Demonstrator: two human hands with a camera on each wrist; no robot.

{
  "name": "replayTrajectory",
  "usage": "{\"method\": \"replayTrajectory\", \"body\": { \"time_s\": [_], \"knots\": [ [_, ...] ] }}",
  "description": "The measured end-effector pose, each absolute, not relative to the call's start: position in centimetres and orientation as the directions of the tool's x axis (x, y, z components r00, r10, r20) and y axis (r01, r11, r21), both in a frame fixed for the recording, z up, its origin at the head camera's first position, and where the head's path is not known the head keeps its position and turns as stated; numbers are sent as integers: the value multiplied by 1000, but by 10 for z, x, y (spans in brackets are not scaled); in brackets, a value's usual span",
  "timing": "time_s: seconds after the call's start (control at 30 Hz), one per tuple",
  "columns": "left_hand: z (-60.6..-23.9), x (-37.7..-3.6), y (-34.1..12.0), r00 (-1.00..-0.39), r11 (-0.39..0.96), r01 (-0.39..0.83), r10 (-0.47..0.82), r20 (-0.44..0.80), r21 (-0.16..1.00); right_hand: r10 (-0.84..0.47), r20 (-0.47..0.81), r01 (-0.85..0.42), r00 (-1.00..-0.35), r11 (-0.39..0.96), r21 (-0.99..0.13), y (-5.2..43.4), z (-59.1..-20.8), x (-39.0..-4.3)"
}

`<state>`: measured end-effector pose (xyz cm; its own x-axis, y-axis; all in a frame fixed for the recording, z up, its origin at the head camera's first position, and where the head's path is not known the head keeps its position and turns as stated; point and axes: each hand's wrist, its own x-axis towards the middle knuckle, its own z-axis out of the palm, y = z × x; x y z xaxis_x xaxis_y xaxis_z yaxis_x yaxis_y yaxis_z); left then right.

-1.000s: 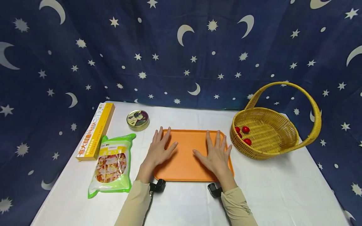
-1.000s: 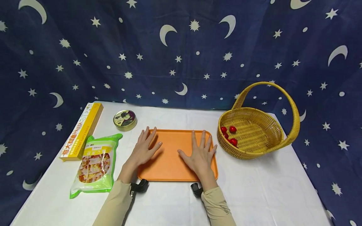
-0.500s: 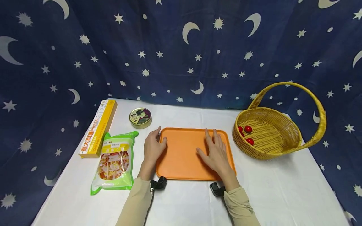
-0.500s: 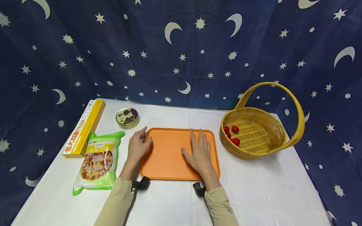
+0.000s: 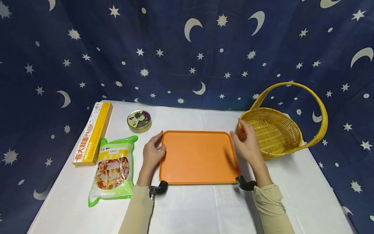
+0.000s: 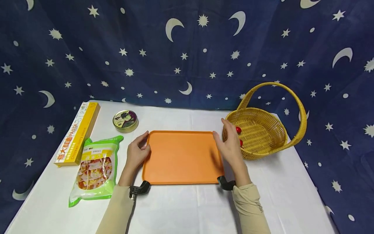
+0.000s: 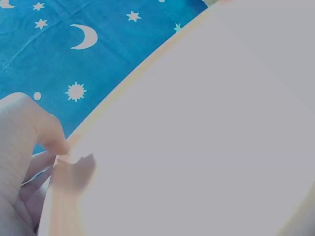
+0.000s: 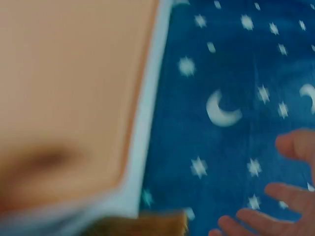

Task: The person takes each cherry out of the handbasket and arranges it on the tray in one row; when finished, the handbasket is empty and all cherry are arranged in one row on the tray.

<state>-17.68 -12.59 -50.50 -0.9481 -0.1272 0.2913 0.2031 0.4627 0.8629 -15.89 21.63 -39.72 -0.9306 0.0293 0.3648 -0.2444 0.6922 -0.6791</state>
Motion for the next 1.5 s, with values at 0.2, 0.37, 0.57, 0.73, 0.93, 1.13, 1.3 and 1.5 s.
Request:
{"method": "replayTrajectory", "body": {
  "time_s": [0.2, 0.37, 0.57, 0.73, 0.93, 1.13, 1.3, 1.5],
  "knots": [
    [-501, -178, -132, -967, 373, 218, -41, 251, 902, 102, 138, -6, -985, 781, -625, 271, -366, -171],
    [-496, -179, -137, -984, 325, 166, -5, 178, 931, 27, -146, 103, -989, 834, -541, 302, -364, -184],
    [-492, -179, -139, -989, 331, 142, 7, 148, 933, -15, -343, 167, -939, 853, -495, 316, -378, -193],
    [-492, -179, -138, -988, 343, 149, 9, 155, 928, -17, -339, 162, -941, 856, -491, 318, -391, -194],
    [-495, -179, -140, -983, 330, 169, -12, 183, 929, 47, -328, 217, -943, 835, -506, 315, -399, -194],
    [-499, -181, -141, -976, 326, 200, -18, 217, 924, 135, -322, 307, -937, 756, -578, 315, -395, -191],
    [-500, -181, -141, -975, 346, 199, -29, 222, 917, 210, -273, 341, -939, 690, -639, 315, -385, -187],
    [-500, -180, -140, -975, 366, 193, -33, 220, 910, 175, -212, 274, -962, 570, -775, 306, -372, -179]
  ]
}}
